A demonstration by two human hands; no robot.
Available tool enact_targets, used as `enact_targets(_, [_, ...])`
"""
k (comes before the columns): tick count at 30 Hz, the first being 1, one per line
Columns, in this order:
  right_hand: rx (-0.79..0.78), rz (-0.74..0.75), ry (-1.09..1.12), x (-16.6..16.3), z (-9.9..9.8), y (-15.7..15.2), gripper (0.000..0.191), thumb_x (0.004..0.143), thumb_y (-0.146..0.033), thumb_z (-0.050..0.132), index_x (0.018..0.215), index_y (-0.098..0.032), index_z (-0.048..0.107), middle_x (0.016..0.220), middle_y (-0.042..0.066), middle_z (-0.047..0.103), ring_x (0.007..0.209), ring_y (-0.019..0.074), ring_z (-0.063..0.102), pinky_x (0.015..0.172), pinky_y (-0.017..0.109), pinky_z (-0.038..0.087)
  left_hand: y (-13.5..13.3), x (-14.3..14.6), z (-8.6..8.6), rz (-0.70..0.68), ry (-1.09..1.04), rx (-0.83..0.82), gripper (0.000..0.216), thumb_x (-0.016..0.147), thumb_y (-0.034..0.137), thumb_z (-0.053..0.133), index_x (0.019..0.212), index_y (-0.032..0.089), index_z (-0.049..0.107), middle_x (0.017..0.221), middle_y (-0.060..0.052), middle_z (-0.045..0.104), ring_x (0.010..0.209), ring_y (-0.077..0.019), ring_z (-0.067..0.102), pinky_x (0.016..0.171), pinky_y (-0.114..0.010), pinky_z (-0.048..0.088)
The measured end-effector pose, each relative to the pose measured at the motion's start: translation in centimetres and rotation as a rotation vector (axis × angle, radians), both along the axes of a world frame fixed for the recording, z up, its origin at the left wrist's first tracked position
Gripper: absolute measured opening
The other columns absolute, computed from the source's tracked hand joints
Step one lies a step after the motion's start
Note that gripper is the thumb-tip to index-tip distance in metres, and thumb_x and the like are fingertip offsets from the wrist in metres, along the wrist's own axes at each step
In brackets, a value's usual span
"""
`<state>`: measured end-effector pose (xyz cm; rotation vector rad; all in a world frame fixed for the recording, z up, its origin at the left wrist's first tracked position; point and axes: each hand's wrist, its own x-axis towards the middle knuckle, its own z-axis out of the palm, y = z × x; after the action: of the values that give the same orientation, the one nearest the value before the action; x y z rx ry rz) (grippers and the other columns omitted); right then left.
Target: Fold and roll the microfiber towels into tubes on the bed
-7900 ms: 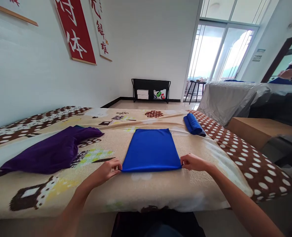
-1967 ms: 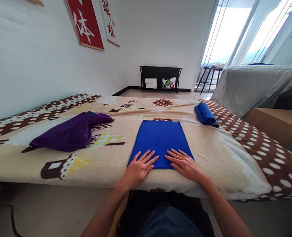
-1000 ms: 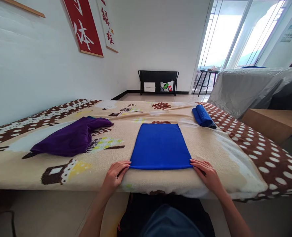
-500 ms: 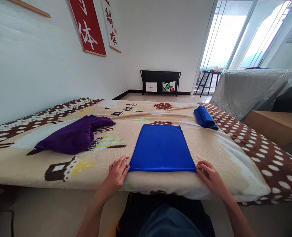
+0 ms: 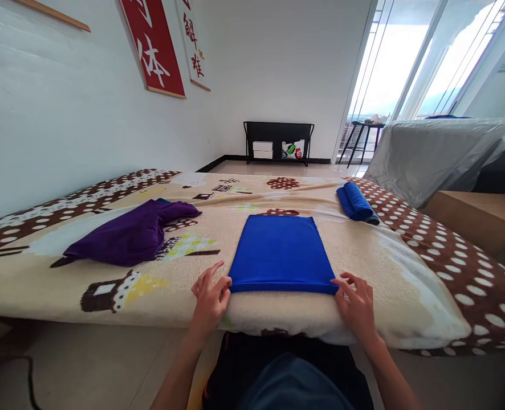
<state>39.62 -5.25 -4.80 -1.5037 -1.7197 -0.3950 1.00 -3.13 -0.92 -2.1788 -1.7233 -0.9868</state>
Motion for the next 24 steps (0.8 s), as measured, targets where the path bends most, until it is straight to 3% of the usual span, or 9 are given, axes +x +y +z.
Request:
enact_targets(7, [-0.079, 0.126, 0.009, 0.7, 0.2, -1.2, 0.031, 0.09, -0.02, 0.047, 0.102, -0.03, 0.074, 0.112, 0.004, 0.067, 0.105, 0.0237, 0.058, 0.087, 0.041, 0.042, -0.5, 0.6, 0.3, -0.011, 0.013, -0.009, 0.022, 0.09, 0.016, 0.045, 0.085, 0.025, 0.064, 0.144, -0.006, 0.05, 0.132, -0.032, 0.041, 0.102, -0.055, 0.03])
enact_targets(10, [-0.074, 0.035, 0.019, -0.4, 1.0, -1.3, 0.024, 0.093, -0.037, 0.054, 0.091, -0.027, 0.075, 0.106, 0.006, 0.069, 0.101, 0.0244, 0.059, 0.087, 0.04, 0.042, -0.7, 1.2, 0.5, 0.035, 0.039, 0.013, 0.013, 0.091, 0.033, 0.056, 0.084, 0.024, 0.063, 0.142, -0.009, 0.052, 0.132, -0.0337, 0.042, 0.103, -0.056, 0.029])
enact_targets(12, [-0.032, -0.065, -0.003, -1.6, 1.7, -1.3, 0.029, 0.091, -0.048, 0.059, 0.083, -0.024, 0.074, 0.104, 0.008, 0.069, 0.1, 0.0257, 0.058, 0.089, 0.042, 0.04, -0.8, 1.9, 0.7, 0.079, 0.065, 0.047, 0.021, 0.088, 0.042, 0.063, 0.08, 0.023, 0.062, 0.139, -0.011, 0.054, 0.13, -0.0349, 0.044, 0.103, -0.057, 0.028])
enact_targets(14, [0.022, -0.158, -0.054, -3.2, 2.5, -1.4, 0.028, 0.091, -0.047, 0.06, 0.09, -0.023, 0.074, 0.112, 0.01, 0.068, 0.106, 0.0283, 0.057, 0.094, 0.046, 0.036, -1.1, 2.9, 1.0, 0.106, 0.096, 0.101, 0.019, 0.088, 0.039, 0.065, 0.08, 0.022, 0.063, 0.138, -0.012, 0.056, 0.129, -0.0353, 0.046, 0.102, -0.057, 0.029])
enact_targets(16, [0.068, -0.186, -0.094, -5.3, 3.2, -1.3, 0.021, 0.094, -0.035, 0.059, 0.104, -0.023, 0.072, 0.123, 0.011, 0.065, 0.112, 0.0293, 0.056, 0.099, 0.049, 0.031, -1.4, 4.5, 1.1, 0.088, 0.128, 0.159, 0.004, 0.09, 0.025, 0.063, 0.088, 0.023, 0.066, 0.136, -0.011, 0.058, 0.126, -0.0336, 0.049, 0.101, -0.054, 0.031])
enact_targets(19, [0.104, 0.001, -0.085, -8.8, 3.4, -1.2, 0.024, 0.096, -0.017, 0.052, 0.11, -0.024, 0.069, 0.121, 0.008, 0.067, 0.111, 0.0239, 0.059, 0.1, 0.044, 0.031, -2.0, 7.5, 0.5, -0.086, 0.173, 0.226, 0.026, 0.089, 0.005, 0.053, 0.101, 0.023, 0.067, 0.123, -0.01, 0.065, 0.114, -0.0281, 0.058, 0.098, -0.048, 0.037])
enact_targets(22, [0.093, 0.245, -0.042, -11.5, 2.5, -1.0, 0.024, 0.097, -0.014, 0.049, 0.106, -0.024, 0.069, 0.112, 0.005, 0.071, 0.106, 0.0196, 0.062, 0.099, 0.038, 0.035, -2.6, 10.0, -0.4, -0.295, 0.174, 0.271, 0.025, 0.092, 0.005, 0.049, 0.106, 0.016, 0.066, 0.106, -0.011, 0.069, 0.1, -0.0234, 0.063, 0.093, -0.04, 0.045])
enact_targets(24, [0.091, 0.314, -0.025, -12.2, 1.8, -1.0, 0.026, 0.097, -0.014, 0.048, 0.111, -0.022, 0.068, 0.113, 0.005, 0.072, 0.108, 0.0187, 0.062, 0.099, 0.037, 0.037, -2.8, 10.5, -0.9, -0.361, 0.159, 0.282, 0.024, 0.093, 0.007, 0.048, 0.109, 0.014, 0.065, 0.104, -0.01, 0.07, 0.099, -0.0219, 0.063, 0.093, -0.038, 0.047])
